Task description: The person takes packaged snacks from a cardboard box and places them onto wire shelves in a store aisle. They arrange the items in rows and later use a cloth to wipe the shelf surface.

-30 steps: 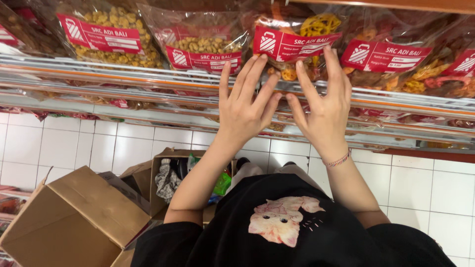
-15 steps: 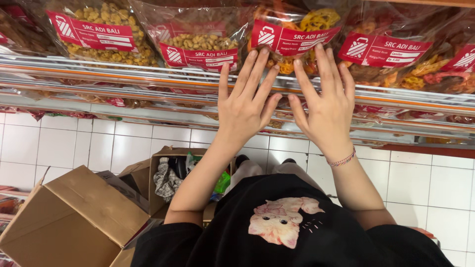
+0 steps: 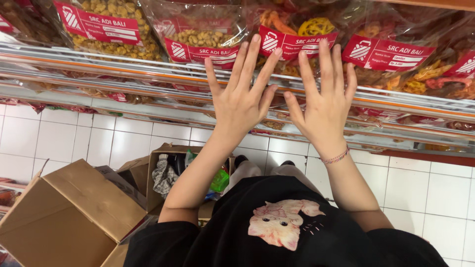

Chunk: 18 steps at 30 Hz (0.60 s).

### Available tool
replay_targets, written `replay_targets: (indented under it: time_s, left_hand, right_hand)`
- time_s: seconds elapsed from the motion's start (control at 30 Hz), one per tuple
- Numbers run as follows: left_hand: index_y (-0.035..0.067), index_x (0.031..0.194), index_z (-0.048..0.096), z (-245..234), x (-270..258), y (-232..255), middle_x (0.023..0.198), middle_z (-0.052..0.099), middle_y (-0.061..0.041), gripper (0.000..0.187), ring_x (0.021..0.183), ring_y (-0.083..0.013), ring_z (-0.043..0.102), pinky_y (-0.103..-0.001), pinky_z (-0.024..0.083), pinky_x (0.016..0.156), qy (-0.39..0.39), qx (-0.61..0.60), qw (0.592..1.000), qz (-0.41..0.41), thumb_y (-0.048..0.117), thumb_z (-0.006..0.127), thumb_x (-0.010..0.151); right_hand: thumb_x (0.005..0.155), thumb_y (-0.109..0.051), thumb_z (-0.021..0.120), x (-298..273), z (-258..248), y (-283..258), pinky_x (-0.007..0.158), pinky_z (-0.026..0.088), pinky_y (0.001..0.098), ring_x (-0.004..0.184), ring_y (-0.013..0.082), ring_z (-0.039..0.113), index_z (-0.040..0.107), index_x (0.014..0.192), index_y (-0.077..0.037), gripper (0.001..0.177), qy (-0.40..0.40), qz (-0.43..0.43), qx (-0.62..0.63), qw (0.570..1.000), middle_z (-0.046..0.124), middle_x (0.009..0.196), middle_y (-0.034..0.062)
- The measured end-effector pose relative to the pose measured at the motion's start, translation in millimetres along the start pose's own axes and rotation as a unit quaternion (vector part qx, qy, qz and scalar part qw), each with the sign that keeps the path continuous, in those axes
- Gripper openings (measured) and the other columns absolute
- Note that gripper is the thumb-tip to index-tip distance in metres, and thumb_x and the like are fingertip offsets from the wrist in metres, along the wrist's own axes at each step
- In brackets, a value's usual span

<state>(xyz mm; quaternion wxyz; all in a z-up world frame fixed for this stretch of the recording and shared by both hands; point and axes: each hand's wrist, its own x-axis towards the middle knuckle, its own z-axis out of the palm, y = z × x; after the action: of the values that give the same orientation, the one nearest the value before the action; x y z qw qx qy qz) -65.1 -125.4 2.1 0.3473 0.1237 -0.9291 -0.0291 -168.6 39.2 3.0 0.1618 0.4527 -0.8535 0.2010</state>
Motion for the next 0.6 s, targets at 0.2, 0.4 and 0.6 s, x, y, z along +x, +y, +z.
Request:
replay_targets:
  time_s: [0.2,0.4,0.6]
  left_hand:
    - [0.015,0.153,0.052,-1.5,-16.5,-3.2,0.161,0.043,-0.013,0.052,0.148,-0.0259,0.051,-0.058,0.014,0.132,0.051,-0.137,0.989,-0.019,0.026,0.069,0.105]
    - [0.013,0.141,0.06,-6.6,-84.4,-3.4,0.146,0.052,-0.018,0.047,0.136,-0.0296,0.056,-0.055,0.028,0.126,0.111,-0.181,0.975,-0.063,0.017,0.074,0.096]
    - [0.01,0.129,0.064,11.4,-201.3,-8.8,0.136,0.058,-0.014,0.042,0.125,-0.0275,0.06,-0.054,0.039,0.117,0.088,-0.136,0.967,-0.198,0.011,0.074,0.089]
  right_hand:
    - [0.104,-0.022,0.072,-13.9,7.5,2.6,0.13,0.024,0.057,0.155,0.0395,0.033,0.054,0.155,-0.007,0.056,0.113,-0.026,0.122,0.986,0.037,0.167,0.0207]
    - [0.091,-0.003,0.071,-40.2,40.3,-32.7,0.114,0.051,0.0481,0.135,0.0401,0.058,0.07,0.118,-0.001,0.027,0.086,-0.106,0.286,0.949,0.056,0.141,0.0181]
    - [0.091,0.006,0.069,-61.1,96.4,-78.8,0.102,0.058,0.0403,0.123,0.0336,0.064,0.068,0.119,0.001,0.028,-0.072,-0.163,0.395,0.901,0.057,0.134,0.0201]
